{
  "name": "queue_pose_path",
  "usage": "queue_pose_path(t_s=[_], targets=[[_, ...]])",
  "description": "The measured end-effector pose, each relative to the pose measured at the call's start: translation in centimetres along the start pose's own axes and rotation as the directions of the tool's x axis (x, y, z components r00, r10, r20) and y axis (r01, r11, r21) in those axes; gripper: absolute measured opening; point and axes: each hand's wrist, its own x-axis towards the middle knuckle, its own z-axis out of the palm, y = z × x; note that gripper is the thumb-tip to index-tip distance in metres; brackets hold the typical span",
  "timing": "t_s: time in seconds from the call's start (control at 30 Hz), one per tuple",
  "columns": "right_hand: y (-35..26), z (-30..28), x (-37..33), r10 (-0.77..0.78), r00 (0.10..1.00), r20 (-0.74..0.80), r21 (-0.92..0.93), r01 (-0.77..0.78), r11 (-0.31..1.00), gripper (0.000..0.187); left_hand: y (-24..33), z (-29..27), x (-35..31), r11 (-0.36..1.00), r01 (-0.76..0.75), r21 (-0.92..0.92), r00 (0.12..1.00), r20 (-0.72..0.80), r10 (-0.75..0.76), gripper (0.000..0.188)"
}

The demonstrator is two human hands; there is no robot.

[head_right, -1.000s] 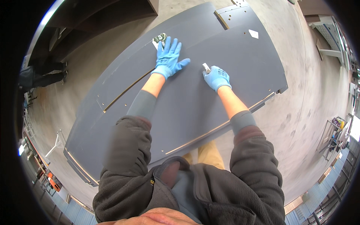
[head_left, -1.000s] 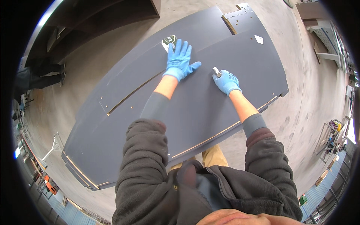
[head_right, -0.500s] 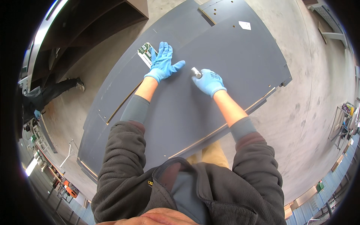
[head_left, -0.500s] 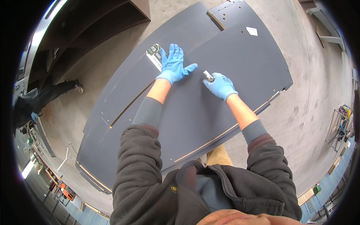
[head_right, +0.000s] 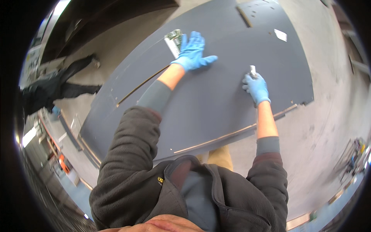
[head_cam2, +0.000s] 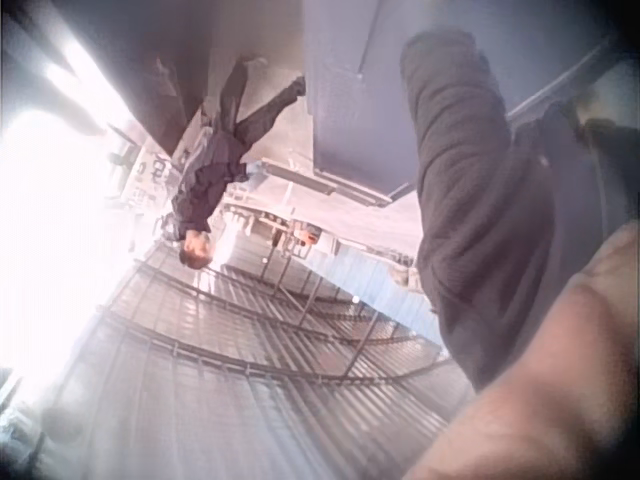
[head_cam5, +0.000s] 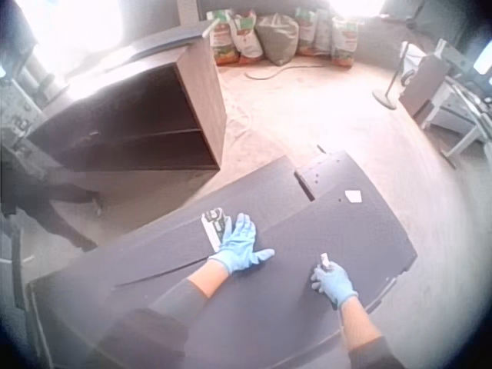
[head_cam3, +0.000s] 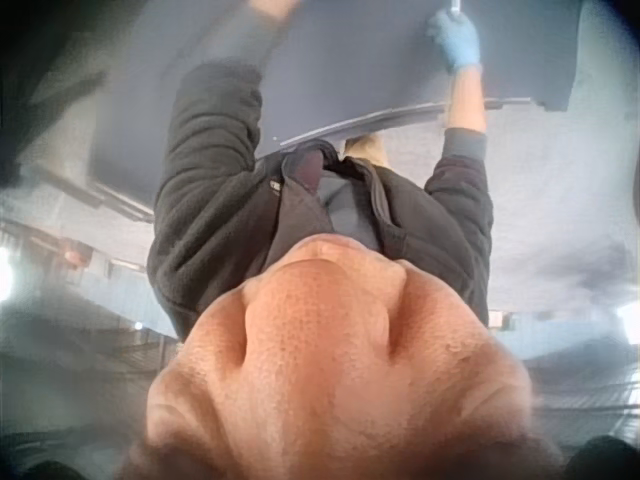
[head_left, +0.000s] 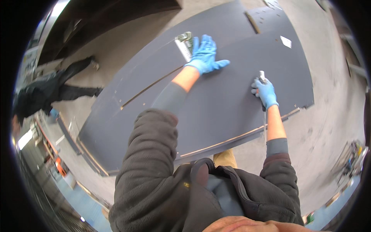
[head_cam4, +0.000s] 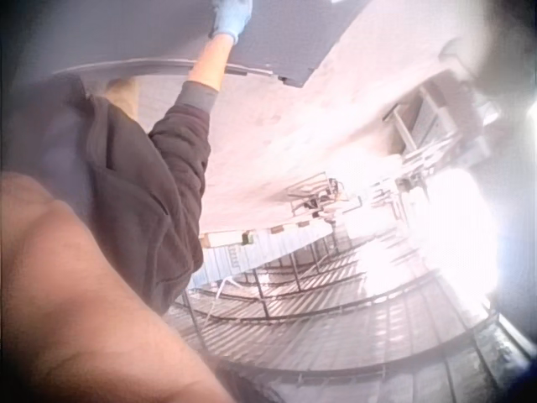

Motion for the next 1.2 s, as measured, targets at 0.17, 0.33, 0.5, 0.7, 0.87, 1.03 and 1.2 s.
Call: queue_pose_path(t_s=[0.17,0.33,0.5,0.7,0.87,1.03,1.2], targets=[[0.8,-0.2,1.3,-0.019,1.000,-0.011,-0.075,0.018,0.997,0.020,-0.1,-0.3,-0.4,1.000,0.009,-0.003,1.000,-0.006,-0.009,0.120],[2.9,-1.1,4.1,-0.038,0.999,0.016,-0.007,0.038,0.999,0.025,0.6,0.1,-4.1,0.993,-0.067,-0.097,0.921,-0.388,0.024,0.109],[3.4,-1.1,5.5,-0.071,0.996,0.056,0.015,0.070,0.997,0.017,-1.4,1.4,-17.0,0.954,0.110,-0.279,0.760,-0.595,-0.262,0.096],[4.1,5.1,-1.1,-0.048,0.993,0.105,-0.276,0.075,0.958,0.015,-4.4,8.5,-40.8,0.752,0.500,-0.428,0.679,-0.346,-0.648,0.090],[7.9,16.2,-11.4,0.018,0.952,0.304,-0.416,0.116,0.902,0.019,-3.5,14.5,-58.2,0.446,0.754,-0.482,0.489,-0.040,-0.871,0.091],[11.8,27.2,-21.5,0.113,0.844,0.524,-0.585,0.260,0.768,0.026,-1.1,19.4,-69.3,0.177,0.874,-0.452,0.294,0.202,-0.934,0.093],[13.3,35.6,-28.3,0.146,0.722,0.676,-0.653,0.495,0.574,0.046,1.8,23.9,-77.0,-0.110,0.871,-0.478,0.055,0.317,-0.947,0.093]])
